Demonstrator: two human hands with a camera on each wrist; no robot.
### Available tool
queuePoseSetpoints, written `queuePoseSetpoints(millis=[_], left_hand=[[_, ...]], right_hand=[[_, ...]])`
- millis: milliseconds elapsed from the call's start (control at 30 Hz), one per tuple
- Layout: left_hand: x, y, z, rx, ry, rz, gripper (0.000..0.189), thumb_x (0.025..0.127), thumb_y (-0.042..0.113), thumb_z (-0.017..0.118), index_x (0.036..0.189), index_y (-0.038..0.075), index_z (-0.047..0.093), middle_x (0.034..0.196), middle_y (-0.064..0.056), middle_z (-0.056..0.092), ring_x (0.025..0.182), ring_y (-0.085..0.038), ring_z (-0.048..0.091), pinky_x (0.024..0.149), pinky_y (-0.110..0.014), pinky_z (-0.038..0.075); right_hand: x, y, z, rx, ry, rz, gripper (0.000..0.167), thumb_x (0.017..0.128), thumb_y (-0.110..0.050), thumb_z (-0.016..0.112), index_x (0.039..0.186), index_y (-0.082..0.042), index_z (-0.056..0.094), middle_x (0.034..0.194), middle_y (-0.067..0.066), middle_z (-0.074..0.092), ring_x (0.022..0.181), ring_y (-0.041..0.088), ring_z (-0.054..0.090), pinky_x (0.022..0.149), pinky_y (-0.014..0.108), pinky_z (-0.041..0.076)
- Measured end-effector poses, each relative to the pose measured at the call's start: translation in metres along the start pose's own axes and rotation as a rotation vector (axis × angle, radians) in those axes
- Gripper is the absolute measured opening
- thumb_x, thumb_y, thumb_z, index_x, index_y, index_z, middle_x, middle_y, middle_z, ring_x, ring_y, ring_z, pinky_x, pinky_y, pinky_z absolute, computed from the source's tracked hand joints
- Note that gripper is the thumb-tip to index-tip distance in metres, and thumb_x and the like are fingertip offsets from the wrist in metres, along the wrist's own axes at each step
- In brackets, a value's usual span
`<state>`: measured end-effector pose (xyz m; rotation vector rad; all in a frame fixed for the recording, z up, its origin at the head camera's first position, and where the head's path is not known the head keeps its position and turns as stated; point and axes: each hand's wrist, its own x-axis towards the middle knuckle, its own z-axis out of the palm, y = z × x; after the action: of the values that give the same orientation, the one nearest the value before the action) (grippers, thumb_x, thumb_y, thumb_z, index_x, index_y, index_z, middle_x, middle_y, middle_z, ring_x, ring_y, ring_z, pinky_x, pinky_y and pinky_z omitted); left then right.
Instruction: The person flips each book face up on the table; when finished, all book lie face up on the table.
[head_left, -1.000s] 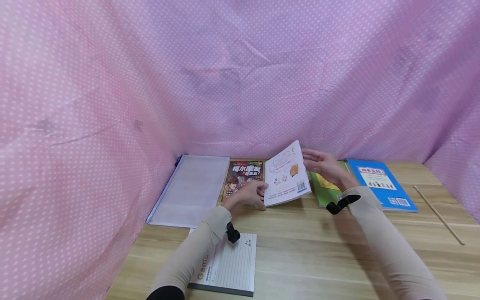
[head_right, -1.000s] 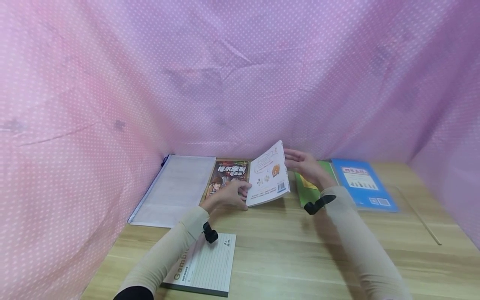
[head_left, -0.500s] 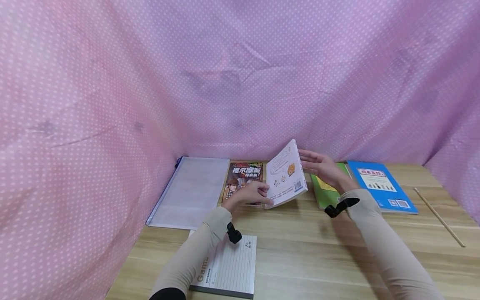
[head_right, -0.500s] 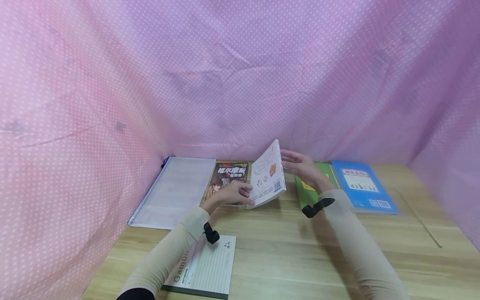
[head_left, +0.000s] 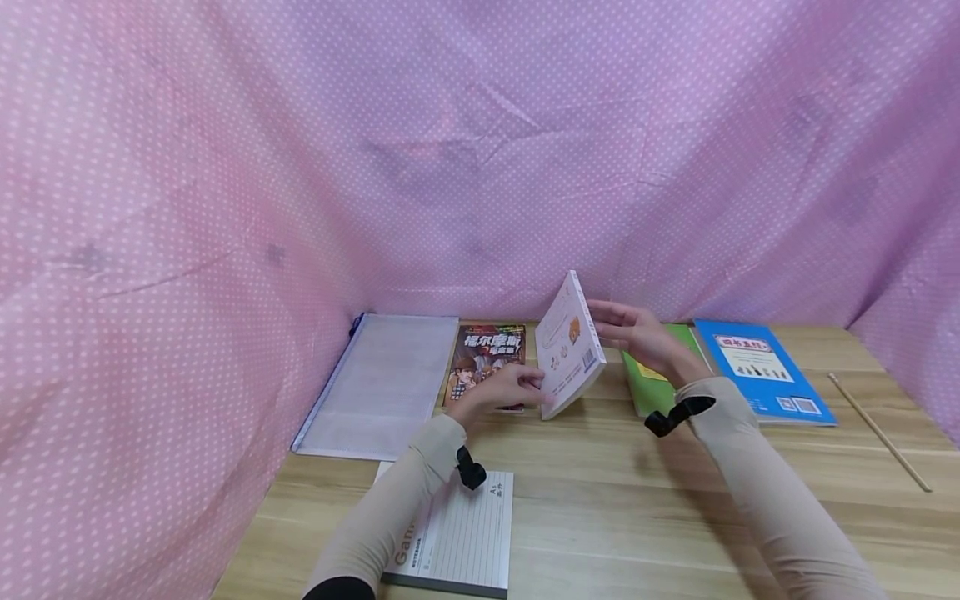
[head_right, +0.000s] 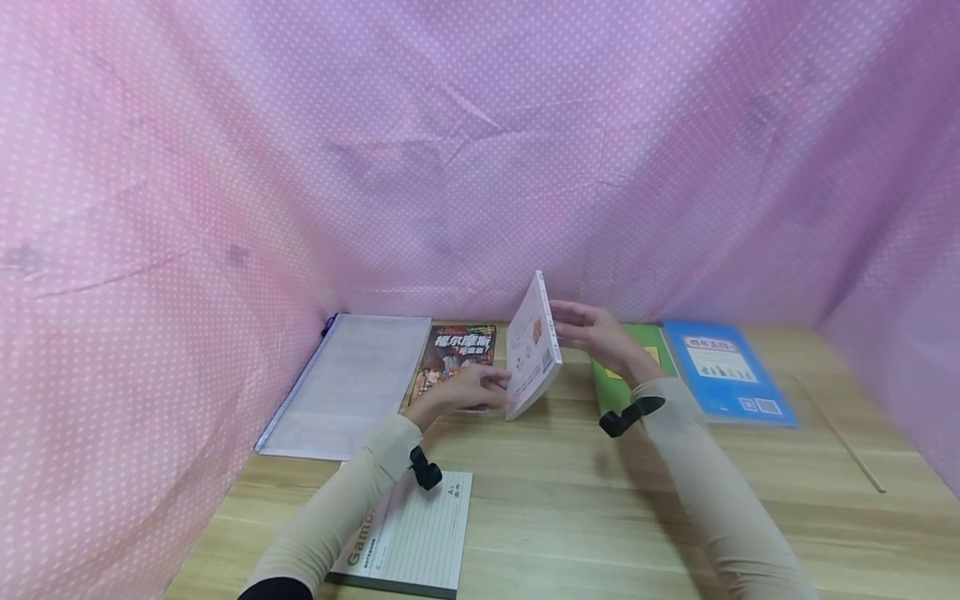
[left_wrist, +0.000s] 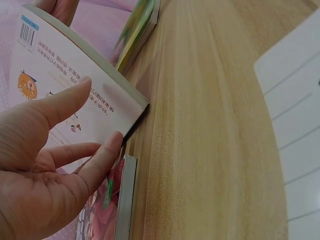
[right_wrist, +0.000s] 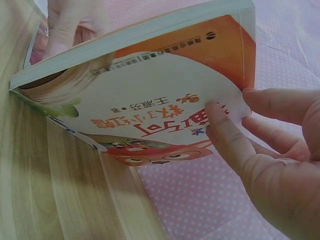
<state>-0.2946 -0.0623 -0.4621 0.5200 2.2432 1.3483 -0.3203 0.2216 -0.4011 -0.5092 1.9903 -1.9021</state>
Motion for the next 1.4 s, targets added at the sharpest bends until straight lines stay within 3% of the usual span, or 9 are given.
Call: queuePoseSetpoints(millis=[167, 333, 600, 800, 1033, 1267, 1400], left_hand=[[0.003, -0.002, -0.002, -0.035, 0.009, -0.009, 0.053, 0.095, 0.023, 0.073, 0.141, 0.001, 0.059, 0.113, -0.007, 0.063, 0.096, -0.013, 0.055, 0.077, -0.022, 0.05], [0.004, 0.002, -0.003, -0.078, 0.01, -0.034, 0.058, 0.097, 0.023, 0.071, 0.148, 0.004, 0.051, 0.124, -0.012, 0.062, 0.107, -0.017, 0.06, 0.09, -0.028, 0.057], [-0.001, 0.017, -0.009, -0.116, 0.007, 0.014, 0.054, 0.101, 0.024, 0.065, 0.15, 0.009, 0.05, 0.132, -0.016, 0.059, 0.118, -0.026, 0.063, 0.101, -0.042, 0.056], [-0.006, 0.03, -0.017, -0.128, 0.006, 0.047, 0.053, 0.103, 0.032, 0.061, 0.153, 0.018, 0.048, 0.137, -0.012, 0.059, 0.12, -0.025, 0.064, 0.103, -0.048, 0.055], [-0.01, 0.04, -0.03, -0.154, 0.007, 0.093, 0.054, 0.105, 0.032, 0.057, 0.154, 0.012, 0.045, 0.143, -0.015, 0.058, 0.125, -0.028, 0.064, 0.109, -0.053, 0.048], [-0.017, 0.045, -0.039, -0.212, 0.032, 0.103, 0.055, 0.106, 0.029, 0.055, 0.155, 0.006, 0.041, 0.135, -0.022, 0.061, 0.13, -0.043, 0.057, 0.11, -0.054, 0.047], [-0.021, 0.047, -0.045, -0.215, 0.054, 0.101, 0.057, 0.107, 0.034, 0.054, 0.155, 0.007, 0.041, 0.14, -0.02, 0.059, 0.13, -0.041, 0.058, 0.109, -0.05, 0.049]], right_hand=[[0.0, 0.002, 0.002, -0.011, -0.023, -0.012, 0.062, 0.103, -0.009, 0.058, 0.158, -0.001, 0.031, 0.163, 0.025, 0.031, 0.122, -0.001, 0.059, 0.1, 0.023, 0.054], [0.001, 0.003, 0.006, -0.004, -0.031, -0.013, 0.063, 0.102, -0.007, 0.059, 0.158, 0.0, 0.03, 0.163, 0.026, 0.031, 0.12, 0.001, 0.061, 0.1, 0.025, 0.054], [0.007, 0.009, 0.013, -0.026, -0.069, -0.046, 0.063, 0.101, -0.007, 0.061, 0.156, 0.001, 0.034, 0.16, 0.027, 0.036, 0.122, 0.003, 0.061, 0.102, 0.029, 0.054], [0.013, 0.013, 0.02, -0.047, -0.083, -0.044, 0.063, 0.099, -0.009, 0.064, 0.156, -0.003, 0.037, 0.16, 0.022, 0.039, 0.129, 0.011, 0.059, 0.103, 0.03, 0.053], [0.018, 0.016, 0.033, -0.06, -0.113, -0.034, 0.062, 0.099, -0.008, 0.064, 0.156, -0.004, 0.038, 0.159, 0.022, 0.04, 0.141, 0.033, 0.049, 0.106, 0.034, 0.052], [0.024, 0.019, 0.043, -0.076, -0.119, -0.013, 0.06, 0.098, -0.011, 0.066, 0.154, -0.007, 0.043, 0.157, 0.018, 0.045, 0.142, 0.039, 0.047, 0.111, 0.046, 0.048], [0.027, 0.02, 0.047, -0.091, -0.127, -0.008, 0.06, 0.099, -0.012, 0.066, 0.153, -0.006, 0.042, 0.158, 0.019, 0.043, 0.142, 0.041, 0.046, 0.111, 0.049, 0.047]])
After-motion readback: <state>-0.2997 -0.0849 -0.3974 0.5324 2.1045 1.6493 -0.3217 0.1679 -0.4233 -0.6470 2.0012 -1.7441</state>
